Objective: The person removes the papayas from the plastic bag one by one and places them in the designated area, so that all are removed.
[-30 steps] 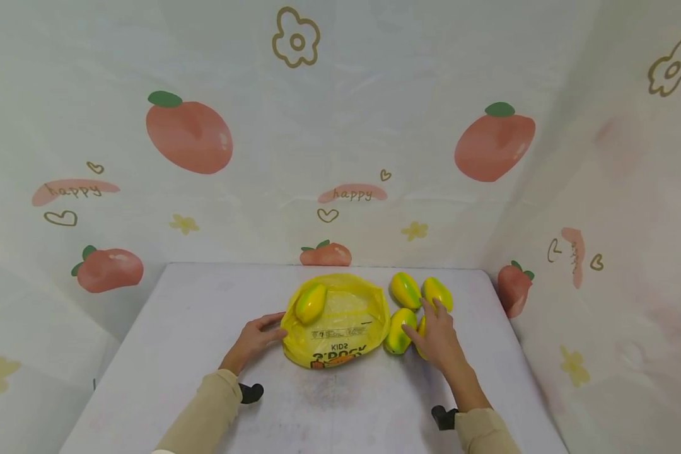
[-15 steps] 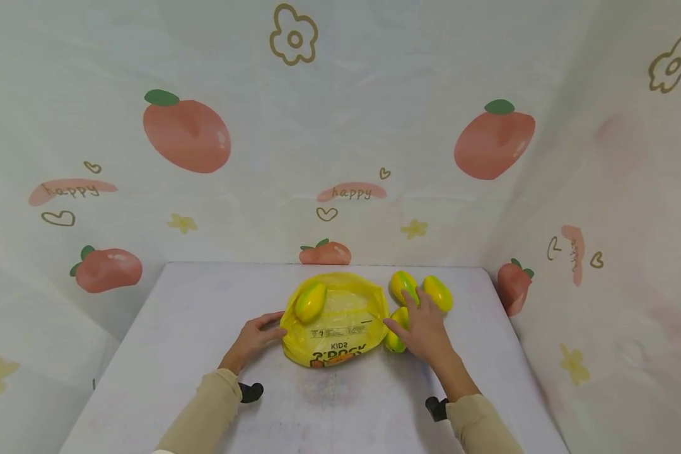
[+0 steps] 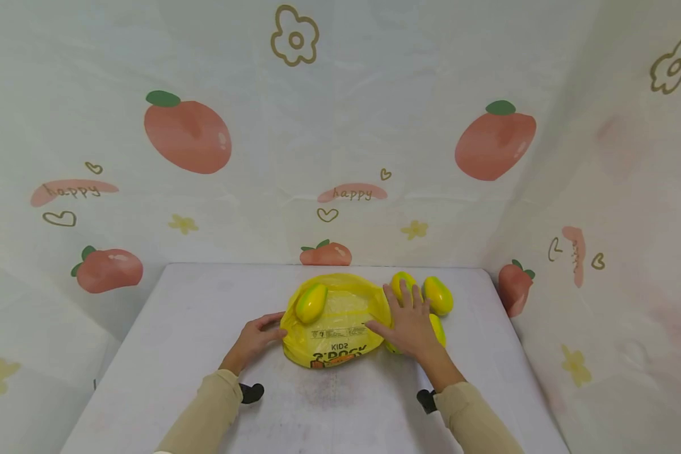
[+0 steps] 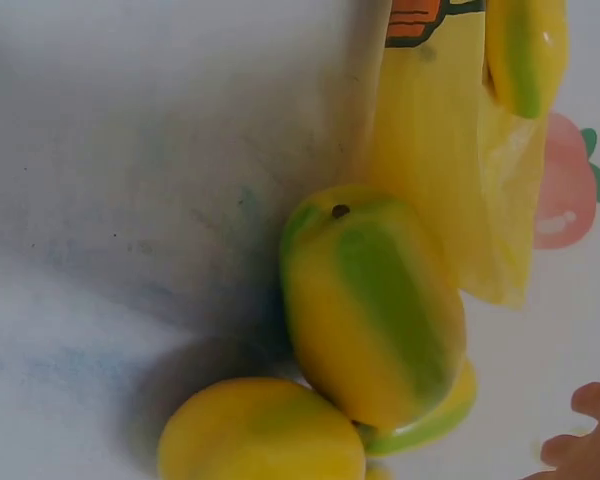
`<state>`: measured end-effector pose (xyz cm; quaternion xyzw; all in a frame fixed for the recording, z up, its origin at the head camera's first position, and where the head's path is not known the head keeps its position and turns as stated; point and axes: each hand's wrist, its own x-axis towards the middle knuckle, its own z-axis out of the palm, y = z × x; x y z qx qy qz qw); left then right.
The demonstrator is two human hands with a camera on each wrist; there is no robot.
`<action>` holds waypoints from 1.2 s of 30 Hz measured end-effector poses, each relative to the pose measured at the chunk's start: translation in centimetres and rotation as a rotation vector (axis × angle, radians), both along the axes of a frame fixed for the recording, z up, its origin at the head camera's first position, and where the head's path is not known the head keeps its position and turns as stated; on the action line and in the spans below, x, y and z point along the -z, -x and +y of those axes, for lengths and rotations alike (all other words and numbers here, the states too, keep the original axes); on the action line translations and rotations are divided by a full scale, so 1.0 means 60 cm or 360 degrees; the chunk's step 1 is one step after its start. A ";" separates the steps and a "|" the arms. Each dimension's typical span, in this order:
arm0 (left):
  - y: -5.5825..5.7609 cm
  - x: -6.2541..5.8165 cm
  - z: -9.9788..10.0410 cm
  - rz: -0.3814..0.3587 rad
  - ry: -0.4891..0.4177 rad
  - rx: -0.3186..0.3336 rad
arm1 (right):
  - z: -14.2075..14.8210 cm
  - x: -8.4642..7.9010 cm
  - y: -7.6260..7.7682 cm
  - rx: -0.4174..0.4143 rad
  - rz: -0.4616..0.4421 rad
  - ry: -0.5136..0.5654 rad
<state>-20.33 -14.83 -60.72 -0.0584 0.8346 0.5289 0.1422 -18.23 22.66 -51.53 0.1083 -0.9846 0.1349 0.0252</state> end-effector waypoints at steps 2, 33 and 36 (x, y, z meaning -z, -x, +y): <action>0.001 0.002 0.000 0.0006 0.0004 0.0001 | -0.007 0.000 0.002 -0.0023 0.0016 0.0001; -0.001 -0.007 0.000 0.0004 0.0015 0.0005 | -0.115 -0.007 0.035 -0.0344 -0.0154 -0.0060; -0.001 -0.006 0.000 -0.0004 0.0009 0.0002 | -0.127 -0.006 0.037 -0.0351 -0.0195 -0.0057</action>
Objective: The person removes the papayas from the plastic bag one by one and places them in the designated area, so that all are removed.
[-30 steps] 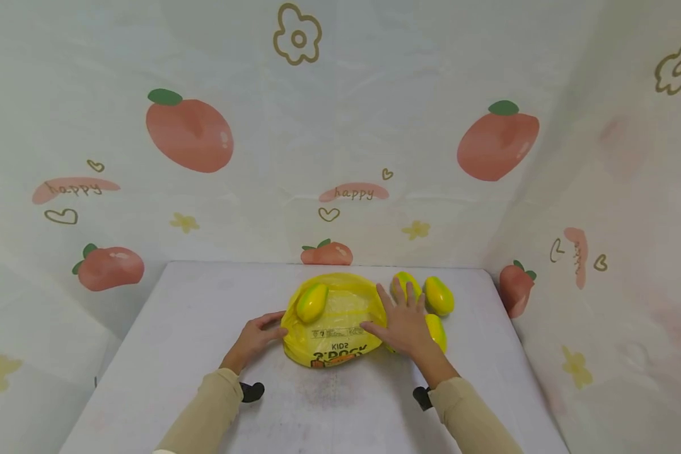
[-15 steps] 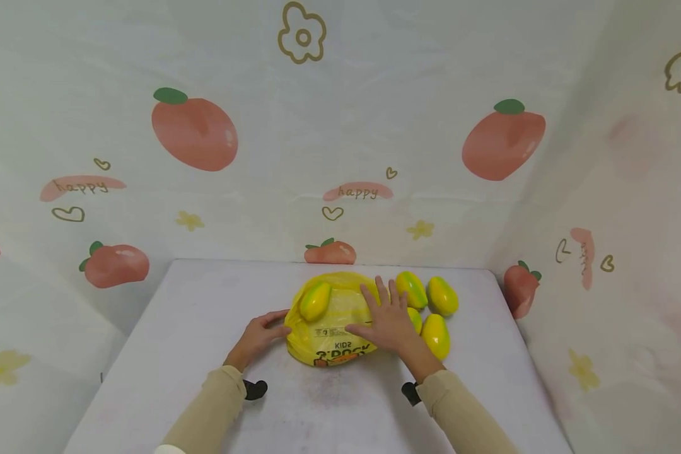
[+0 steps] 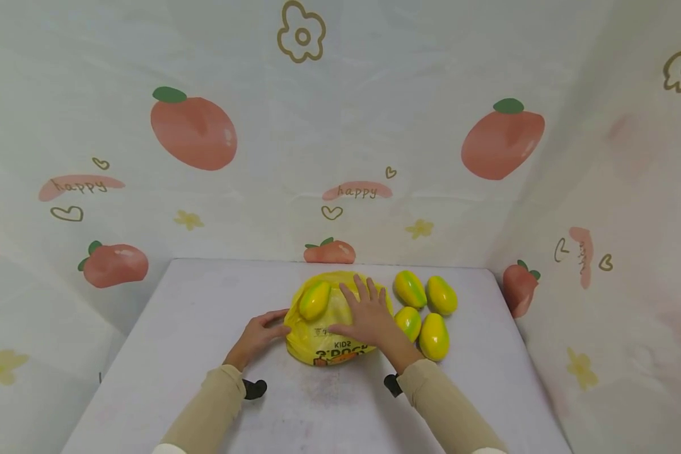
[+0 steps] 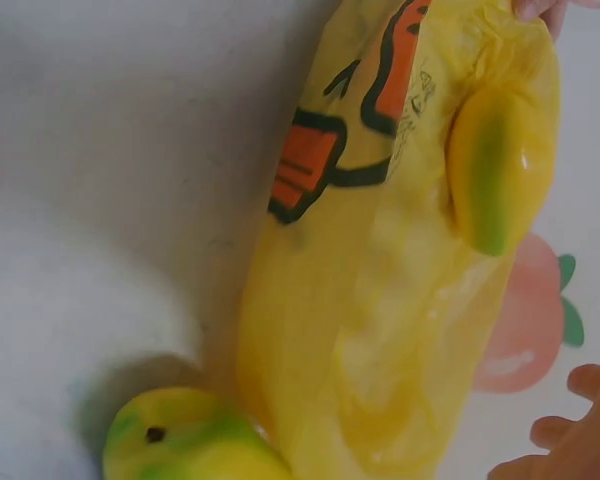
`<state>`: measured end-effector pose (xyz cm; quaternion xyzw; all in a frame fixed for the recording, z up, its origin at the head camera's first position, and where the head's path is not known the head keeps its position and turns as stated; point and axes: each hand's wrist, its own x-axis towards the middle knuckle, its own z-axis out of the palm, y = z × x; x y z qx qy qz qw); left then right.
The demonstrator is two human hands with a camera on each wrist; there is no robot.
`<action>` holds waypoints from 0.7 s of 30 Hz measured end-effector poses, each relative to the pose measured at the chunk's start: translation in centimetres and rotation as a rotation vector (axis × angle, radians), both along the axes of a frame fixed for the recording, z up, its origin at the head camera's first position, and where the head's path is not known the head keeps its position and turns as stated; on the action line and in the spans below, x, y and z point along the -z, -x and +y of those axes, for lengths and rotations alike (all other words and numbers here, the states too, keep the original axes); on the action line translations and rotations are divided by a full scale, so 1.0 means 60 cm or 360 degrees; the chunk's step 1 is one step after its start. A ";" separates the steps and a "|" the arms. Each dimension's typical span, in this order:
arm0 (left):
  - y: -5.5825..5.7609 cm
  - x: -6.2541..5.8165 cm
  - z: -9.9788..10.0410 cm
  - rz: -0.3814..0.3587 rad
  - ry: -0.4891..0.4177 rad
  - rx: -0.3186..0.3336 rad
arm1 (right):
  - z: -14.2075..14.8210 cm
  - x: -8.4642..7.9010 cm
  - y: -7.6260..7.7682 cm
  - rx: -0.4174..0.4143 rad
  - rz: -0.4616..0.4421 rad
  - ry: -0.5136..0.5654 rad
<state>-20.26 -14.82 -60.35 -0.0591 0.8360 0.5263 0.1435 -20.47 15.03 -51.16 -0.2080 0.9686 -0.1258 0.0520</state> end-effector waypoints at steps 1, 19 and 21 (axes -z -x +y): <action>0.000 0.001 0.000 -0.0002 -0.0003 -0.0001 | -0.004 0.000 0.001 -0.0008 -0.0005 0.0008; 0.000 -0.001 0.000 0.0023 -0.0024 0.0000 | -0.058 0.011 0.025 -0.0034 -0.0174 -0.0023; 0.001 0.000 0.000 0.0021 -0.0024 -0.0001 | -0.063 0.011 0.028 -0.0031 -0.0183 -0.0020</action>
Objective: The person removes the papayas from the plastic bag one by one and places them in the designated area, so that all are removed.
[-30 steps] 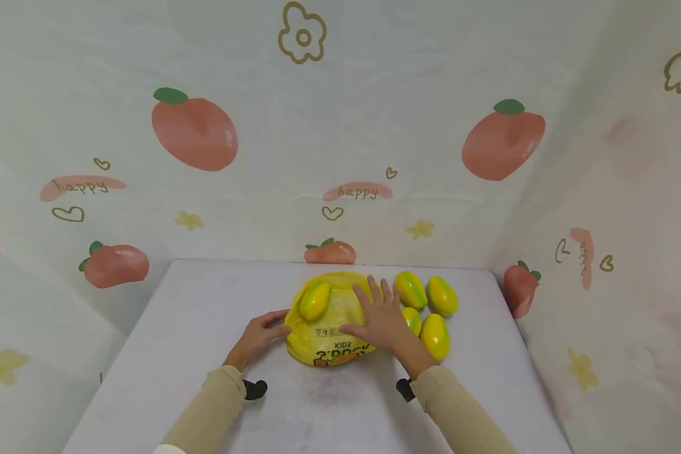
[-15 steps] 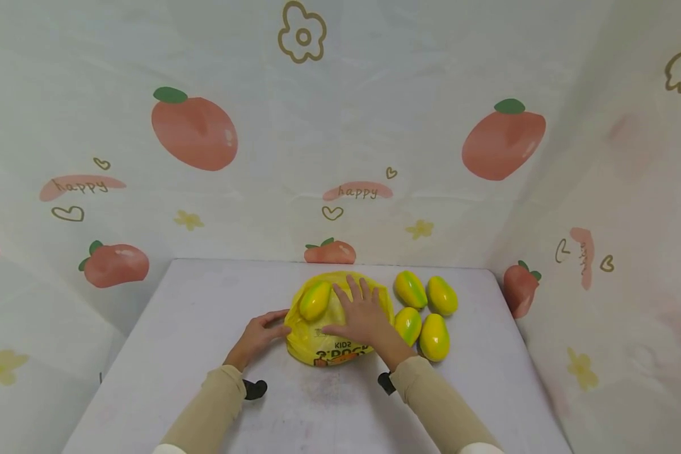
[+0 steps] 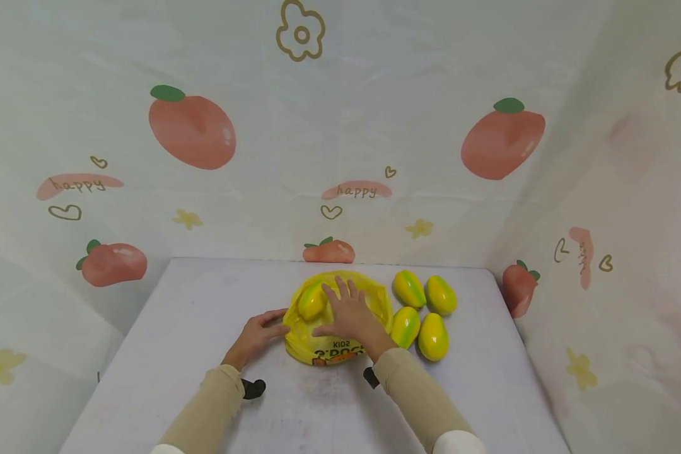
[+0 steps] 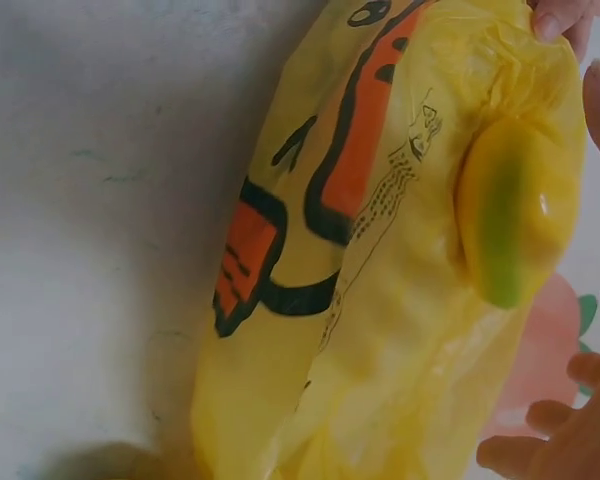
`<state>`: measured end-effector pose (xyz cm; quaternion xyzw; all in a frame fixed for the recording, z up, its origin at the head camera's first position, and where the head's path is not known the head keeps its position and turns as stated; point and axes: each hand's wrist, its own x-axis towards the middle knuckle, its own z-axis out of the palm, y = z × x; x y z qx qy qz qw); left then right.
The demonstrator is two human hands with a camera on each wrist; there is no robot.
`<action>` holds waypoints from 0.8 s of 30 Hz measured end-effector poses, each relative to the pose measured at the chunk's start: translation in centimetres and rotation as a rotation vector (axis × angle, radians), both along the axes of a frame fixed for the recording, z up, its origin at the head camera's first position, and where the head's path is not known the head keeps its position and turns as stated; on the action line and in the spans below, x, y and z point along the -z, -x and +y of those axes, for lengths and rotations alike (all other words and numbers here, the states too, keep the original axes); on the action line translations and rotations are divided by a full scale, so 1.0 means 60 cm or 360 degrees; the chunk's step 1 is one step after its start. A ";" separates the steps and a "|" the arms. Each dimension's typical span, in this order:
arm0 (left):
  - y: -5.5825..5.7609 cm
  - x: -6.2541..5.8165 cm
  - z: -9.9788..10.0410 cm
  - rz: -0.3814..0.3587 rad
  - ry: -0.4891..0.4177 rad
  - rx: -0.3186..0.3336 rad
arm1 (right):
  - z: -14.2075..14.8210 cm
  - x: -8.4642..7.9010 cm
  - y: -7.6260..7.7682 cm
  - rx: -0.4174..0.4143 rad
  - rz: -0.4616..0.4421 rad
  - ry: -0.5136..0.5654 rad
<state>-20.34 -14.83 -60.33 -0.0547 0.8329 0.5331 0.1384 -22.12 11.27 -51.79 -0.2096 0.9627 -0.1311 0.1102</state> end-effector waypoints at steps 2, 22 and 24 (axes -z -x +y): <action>0.001 0.001 0.000 0.0001 0.0002 0.0002 | -0.003 0.001 0.003 0.0001 -0.0010 -0.0002; 0.001 0.005 -0.004 0.0044 -0.0013 0.0028 | -0.059 0.035 0.021 0.0113 -0.0148 0.0118; 0.002 0.005 -0.004 0.0050 0.0002 0.0028 | -0.063 0.040 0.024 0.0120 -0.0148 0.0117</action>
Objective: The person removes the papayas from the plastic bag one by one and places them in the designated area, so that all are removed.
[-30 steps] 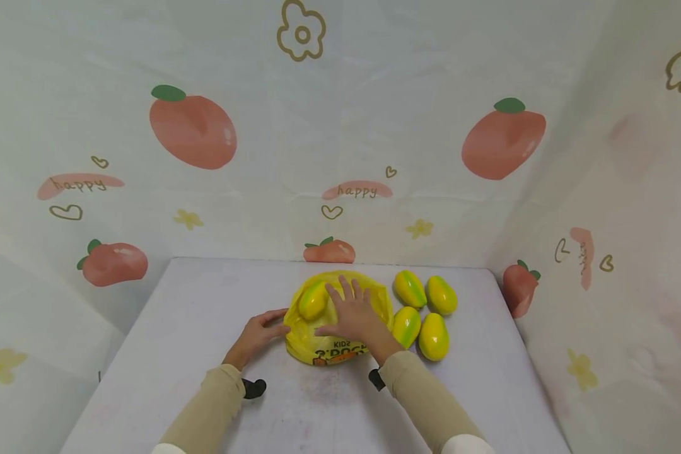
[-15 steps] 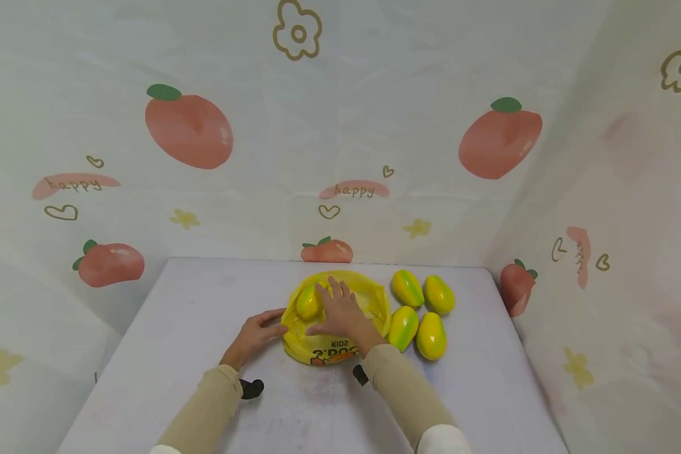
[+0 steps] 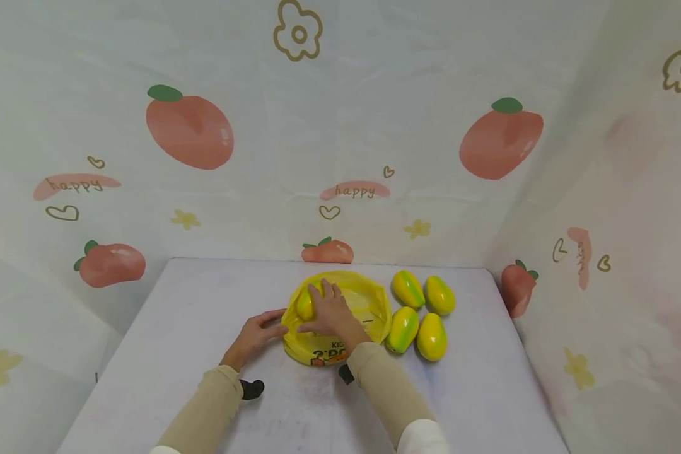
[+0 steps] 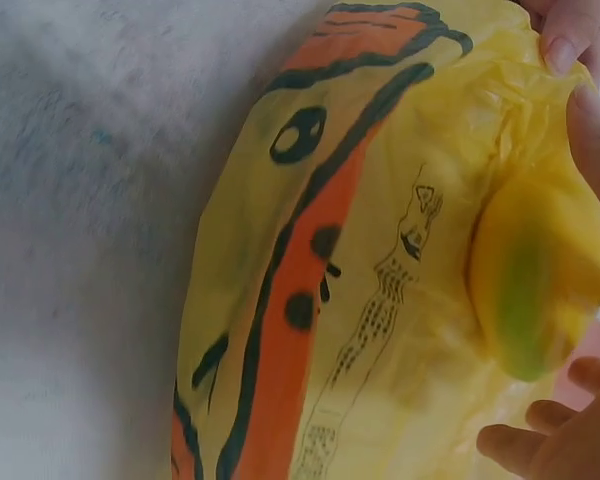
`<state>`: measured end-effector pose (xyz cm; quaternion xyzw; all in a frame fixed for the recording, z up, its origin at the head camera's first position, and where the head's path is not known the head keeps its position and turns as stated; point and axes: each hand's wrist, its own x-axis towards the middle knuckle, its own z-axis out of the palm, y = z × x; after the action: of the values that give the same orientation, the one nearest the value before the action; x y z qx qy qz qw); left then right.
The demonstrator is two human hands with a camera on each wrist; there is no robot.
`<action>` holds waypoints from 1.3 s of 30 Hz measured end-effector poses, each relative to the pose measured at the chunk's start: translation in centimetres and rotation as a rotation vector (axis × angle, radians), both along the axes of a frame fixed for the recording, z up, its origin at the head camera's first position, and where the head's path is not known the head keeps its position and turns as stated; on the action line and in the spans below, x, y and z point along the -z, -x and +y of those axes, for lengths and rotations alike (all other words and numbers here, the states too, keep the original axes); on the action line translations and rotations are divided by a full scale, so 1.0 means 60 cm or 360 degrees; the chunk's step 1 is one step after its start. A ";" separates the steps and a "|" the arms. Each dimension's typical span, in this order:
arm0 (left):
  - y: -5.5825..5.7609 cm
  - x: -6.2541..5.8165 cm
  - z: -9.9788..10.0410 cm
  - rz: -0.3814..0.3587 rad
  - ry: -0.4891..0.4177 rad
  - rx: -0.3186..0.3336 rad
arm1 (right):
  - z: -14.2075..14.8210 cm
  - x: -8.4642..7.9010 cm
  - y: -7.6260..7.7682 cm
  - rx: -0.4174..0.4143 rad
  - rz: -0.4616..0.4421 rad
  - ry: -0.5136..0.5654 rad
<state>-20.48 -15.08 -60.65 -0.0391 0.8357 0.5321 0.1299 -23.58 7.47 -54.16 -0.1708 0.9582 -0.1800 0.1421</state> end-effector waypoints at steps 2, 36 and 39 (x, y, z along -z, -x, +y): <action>0.001 0.001 0.000 0.0005 0.0009 -0.0002 | -0.003 0.004 0.003 0.0006 -0.0006 0.0001; -0.002 0.002 0.002 -0.0027 -0.0011 -0.0027 | -0.013 0.004 0.012 0.0141 -0.0196 0.0191; -0.001 0.003 0.002 -0.0038 -0.0011 -0.0026 | -0.010 0.003 0.011 0.0138 -0.0183 0.0182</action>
<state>-20.44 -14.98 -60.85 -0.0519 0.8319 0.5355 0.1358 -24.25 6.88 -54.36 -0.1263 0.9432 -0.2498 0.1790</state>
